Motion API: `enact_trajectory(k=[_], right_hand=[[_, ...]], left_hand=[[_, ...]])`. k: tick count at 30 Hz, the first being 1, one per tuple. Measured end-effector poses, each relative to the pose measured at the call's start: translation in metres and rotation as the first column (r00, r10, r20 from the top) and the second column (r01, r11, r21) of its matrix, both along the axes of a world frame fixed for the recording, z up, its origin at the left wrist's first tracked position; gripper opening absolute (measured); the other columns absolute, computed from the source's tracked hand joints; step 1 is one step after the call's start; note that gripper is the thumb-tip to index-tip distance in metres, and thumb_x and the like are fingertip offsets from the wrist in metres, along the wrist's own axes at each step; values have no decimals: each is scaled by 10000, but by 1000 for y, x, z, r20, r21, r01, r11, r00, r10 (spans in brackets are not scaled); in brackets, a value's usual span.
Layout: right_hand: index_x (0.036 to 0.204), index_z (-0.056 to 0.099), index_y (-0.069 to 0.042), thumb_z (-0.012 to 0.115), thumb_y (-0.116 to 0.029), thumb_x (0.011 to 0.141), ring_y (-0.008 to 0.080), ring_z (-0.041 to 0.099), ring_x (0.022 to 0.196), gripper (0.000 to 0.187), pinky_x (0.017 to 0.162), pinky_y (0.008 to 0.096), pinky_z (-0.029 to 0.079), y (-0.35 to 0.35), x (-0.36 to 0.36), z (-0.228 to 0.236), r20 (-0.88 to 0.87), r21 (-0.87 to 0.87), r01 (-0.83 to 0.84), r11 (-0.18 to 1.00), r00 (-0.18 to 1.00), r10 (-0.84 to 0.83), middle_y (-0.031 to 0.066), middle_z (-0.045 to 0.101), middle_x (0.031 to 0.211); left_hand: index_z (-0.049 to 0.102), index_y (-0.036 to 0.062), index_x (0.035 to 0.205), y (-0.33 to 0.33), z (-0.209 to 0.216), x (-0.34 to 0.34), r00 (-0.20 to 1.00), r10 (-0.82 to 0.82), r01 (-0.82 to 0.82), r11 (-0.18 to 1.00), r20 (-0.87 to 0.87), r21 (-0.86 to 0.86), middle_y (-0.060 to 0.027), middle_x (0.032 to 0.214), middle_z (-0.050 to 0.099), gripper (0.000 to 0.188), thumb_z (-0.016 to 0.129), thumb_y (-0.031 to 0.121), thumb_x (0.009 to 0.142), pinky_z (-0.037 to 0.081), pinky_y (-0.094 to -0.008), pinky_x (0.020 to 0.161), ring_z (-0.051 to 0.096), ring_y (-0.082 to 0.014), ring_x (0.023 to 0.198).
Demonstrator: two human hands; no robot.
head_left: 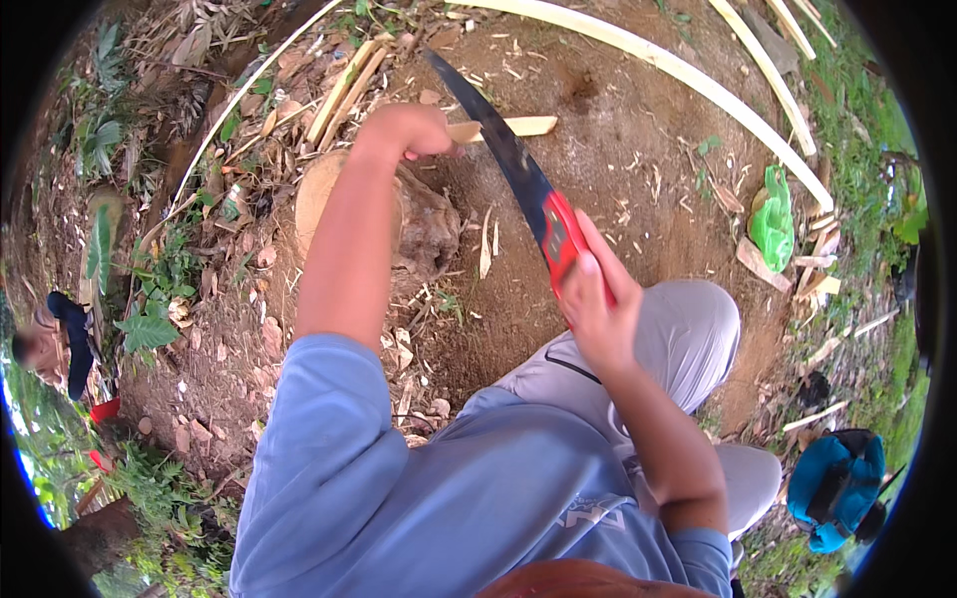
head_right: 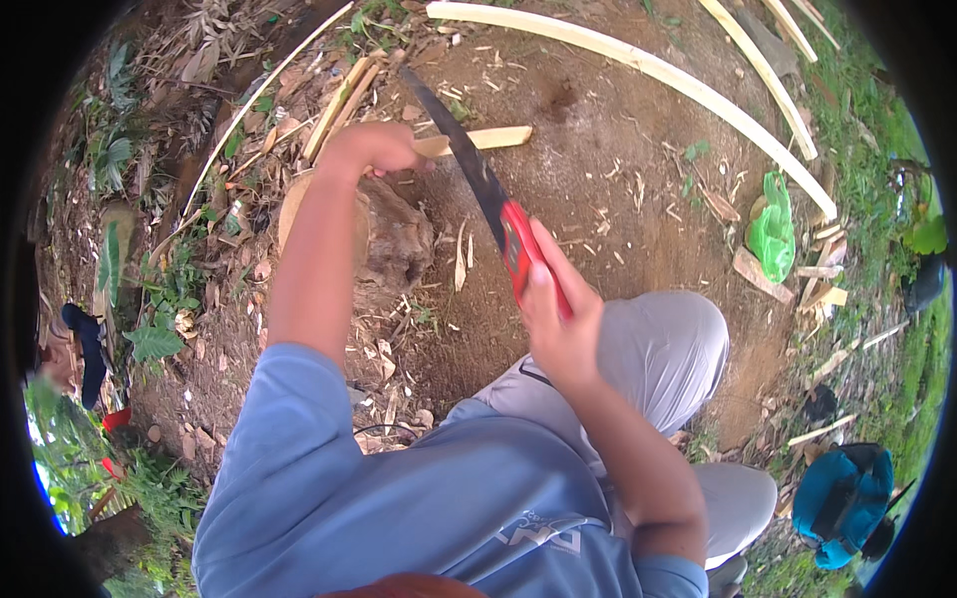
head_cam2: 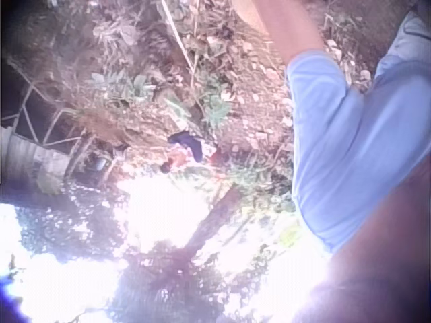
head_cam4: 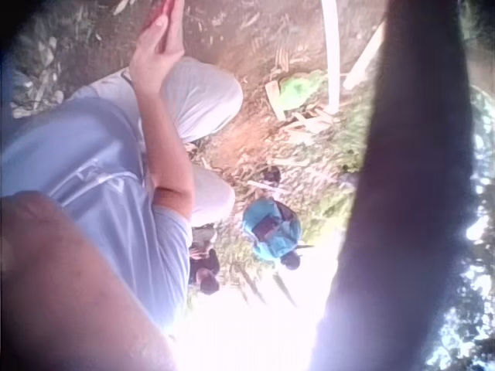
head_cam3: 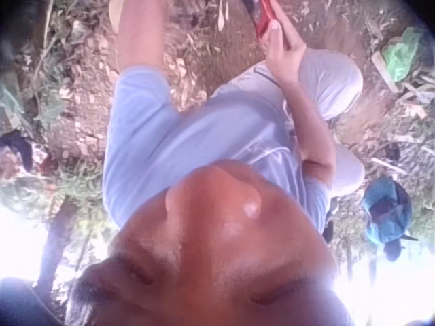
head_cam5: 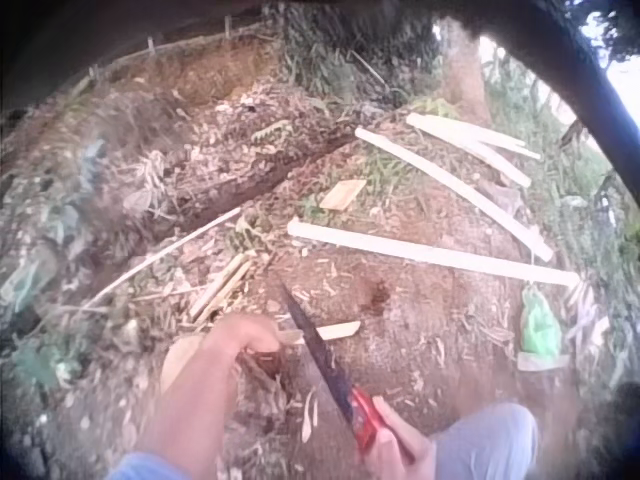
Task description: The person sits on the ground and uses a red hand saw to cut a piece of wood resting on a log. They saw through the wood, separating it into smaller pieces, and place the cut pieces on the ground nearby.
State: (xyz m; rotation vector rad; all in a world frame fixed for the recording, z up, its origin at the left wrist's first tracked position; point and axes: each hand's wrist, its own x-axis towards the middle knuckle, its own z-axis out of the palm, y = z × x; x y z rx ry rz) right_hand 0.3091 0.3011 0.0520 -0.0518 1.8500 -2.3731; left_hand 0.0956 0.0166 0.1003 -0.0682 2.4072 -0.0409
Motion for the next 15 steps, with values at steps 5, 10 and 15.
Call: enact_trajectory(k=[5, 10, 15], right_hand=[[1597, 507, 30, 531, -229, 1170, -6, 404, 615, 499, 545, 205, 317, 77, 58, 33, 12, 76, -40, 996, 999, 39, -87, 514, 748], [1580, 539, 8, 542, -223, 1166, 21, 411, 581, 474, 523, 217, 339, 14, -20, 22, 36, -7, 6, 1000, 999, -5, -75, 503, 720], [1562, 576, -21, 582, -233, 1152, 27, 426, 595, 462, 524, 229, 364, -91, -112, -7, -42, -203, 93, 975, 994, -103, -66, 531, 755]], left_hand=[[747, 10, 986, 0, 1, 6, 999, -30, 31, 999, -36, 41, -80, 732, 674, 563, 741, 572, 970, 509, -424, 626, 652, -220, 650], [764, -6, 1021, 3, 2, 8, 993, -58, 62, 997, -102, 36, -107, 784, 718, 534, 768, 524, 953, 542, -418, 657, 698, -249, 689], [760, -9, 1007, -3, -2, 3, 993, -78, 80, 997, -86, 21, -110, 747, 702, 556, 769, 544, 943, 536, -420, 657, 685, -252, 667]])
